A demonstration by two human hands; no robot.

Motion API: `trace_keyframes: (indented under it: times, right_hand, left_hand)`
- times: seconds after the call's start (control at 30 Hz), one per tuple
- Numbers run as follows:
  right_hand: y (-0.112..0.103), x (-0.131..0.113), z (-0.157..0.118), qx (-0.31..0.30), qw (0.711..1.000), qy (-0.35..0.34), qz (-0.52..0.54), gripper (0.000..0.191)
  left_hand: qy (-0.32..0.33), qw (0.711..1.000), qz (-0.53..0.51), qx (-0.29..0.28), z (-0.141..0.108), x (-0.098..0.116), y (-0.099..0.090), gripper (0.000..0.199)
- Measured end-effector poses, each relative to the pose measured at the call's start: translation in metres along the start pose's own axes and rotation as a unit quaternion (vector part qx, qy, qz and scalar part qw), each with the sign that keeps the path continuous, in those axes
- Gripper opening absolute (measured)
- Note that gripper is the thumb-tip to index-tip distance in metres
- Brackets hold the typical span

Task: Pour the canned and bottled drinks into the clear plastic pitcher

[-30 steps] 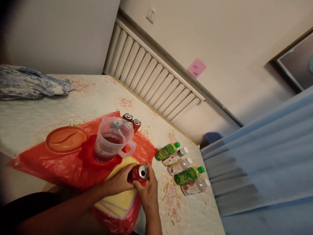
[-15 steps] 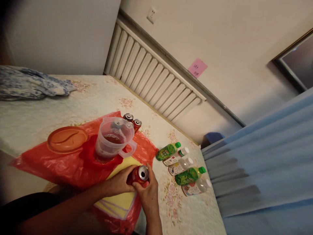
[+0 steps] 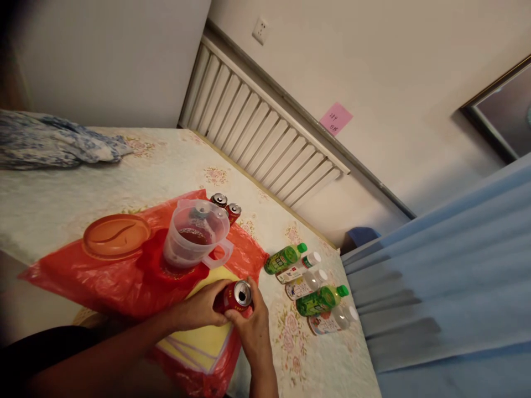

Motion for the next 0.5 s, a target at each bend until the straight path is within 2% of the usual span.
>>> trace_keyframes:
  times: [0.13, 0.27, 0.4, 0.5]
  right_hand:
    - [-0.009, 0.000, 0.011, -0.021, 0.995, -0.005, 0.100, 0.071]
    - [-0.016, -0.011, 0.026, -0.032, 0.991, -0.001, 0.133, 0.059]
    - [-0.010, -0.029, 0.043, -0.066, 0.988, -0.008, 0.141, 0.051]
    - [0.001, -0.033, 0.056, -0.072, 0.984, 0.000, 0.163, 0.047]
  left_hand:
    - [-0.014, 1.000, 0.016, 0.003, -0.003, 0.003, -0.004, 0.056]
    - [-0.031, 0.999, 0.034, -0.005, -0.005, 0.005, -0.006, 0.057]
    - [-0.046, 0.998, 0.039, -0.024, -0.008, 0.009, -0.009, 0.058]
    - [-0.055, 0.997, 0.017, -0.060, -0.010, 0.012, -0.013, 0.065]
Point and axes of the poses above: each hand's wrist, its own z-axis towards the middle knuckle, its own y-axis out of the palm, x = y × z, the point moved 4 cm from there along z, towards the middle knuckle, and after that the axes turned 2 degrees about y, right-handed, at the moved point
